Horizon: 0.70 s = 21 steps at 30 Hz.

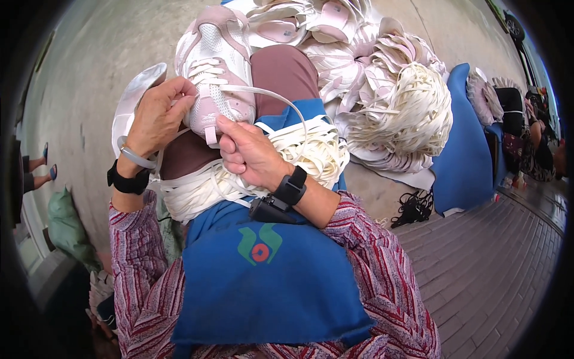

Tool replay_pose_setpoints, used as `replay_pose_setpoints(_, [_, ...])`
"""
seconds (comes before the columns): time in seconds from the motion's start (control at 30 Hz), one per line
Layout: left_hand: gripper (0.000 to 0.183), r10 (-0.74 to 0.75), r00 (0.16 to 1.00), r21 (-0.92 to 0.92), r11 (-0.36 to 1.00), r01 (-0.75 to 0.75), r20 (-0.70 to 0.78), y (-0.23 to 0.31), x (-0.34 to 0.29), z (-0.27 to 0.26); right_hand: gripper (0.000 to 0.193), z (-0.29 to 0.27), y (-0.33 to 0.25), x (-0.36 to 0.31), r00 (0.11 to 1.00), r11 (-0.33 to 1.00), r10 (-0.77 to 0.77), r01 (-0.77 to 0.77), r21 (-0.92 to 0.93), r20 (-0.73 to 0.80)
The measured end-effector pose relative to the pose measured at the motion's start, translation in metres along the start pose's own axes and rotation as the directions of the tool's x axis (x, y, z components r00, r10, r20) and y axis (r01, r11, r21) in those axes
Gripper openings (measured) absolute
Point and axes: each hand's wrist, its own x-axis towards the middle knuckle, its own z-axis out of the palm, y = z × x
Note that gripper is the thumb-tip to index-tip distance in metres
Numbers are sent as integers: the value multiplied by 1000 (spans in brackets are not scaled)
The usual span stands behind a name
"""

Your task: Lacing several pairs of pink and white sneakers.

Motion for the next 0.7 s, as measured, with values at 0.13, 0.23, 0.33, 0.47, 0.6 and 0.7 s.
replay_pose_setpoints(0.13, [13, -55, 990, -258, 962, 86, 127, -13, 1, -3, 27, -2, -1, 0, 1000, 1000, 4, -4, -4, -6])
replay_pose_setpoints(0.23, [13, -16, 988, -171, 984, 43, 156, -12, 3, -9, 27, -2, 0, 1, 1000, 1000, 11, -11, 3, 8])
replay_pose_setpoints(0.33, [13, -61, 972, -37, 997, 71, 228, -2, 10, -17, 27, -4, 1, 1, 1000, 1000, 10, -10, 0, 5])
replay_pose_setpoints(0.47, [14, -92, 952, 35, 996, 86, 291, 0, 15, -27, 27, -2, 1, 2, 1000, 1000, 21, -21, -15, -4])
replay_pose_setpoints(0.6, [14, -177, 927, -119, 967, 227, 330, -6, 12, -26, 27, -3, -1, 3, 1000, 1000, 13, -13, -5, 1])
replay_pose_setpoints(0.7, [14, -149, 957, -149, 970, 190, 249, -9, 7, -15, 27, -3, -2, 3, 1000, 1000, 21, -21, -12, -12])
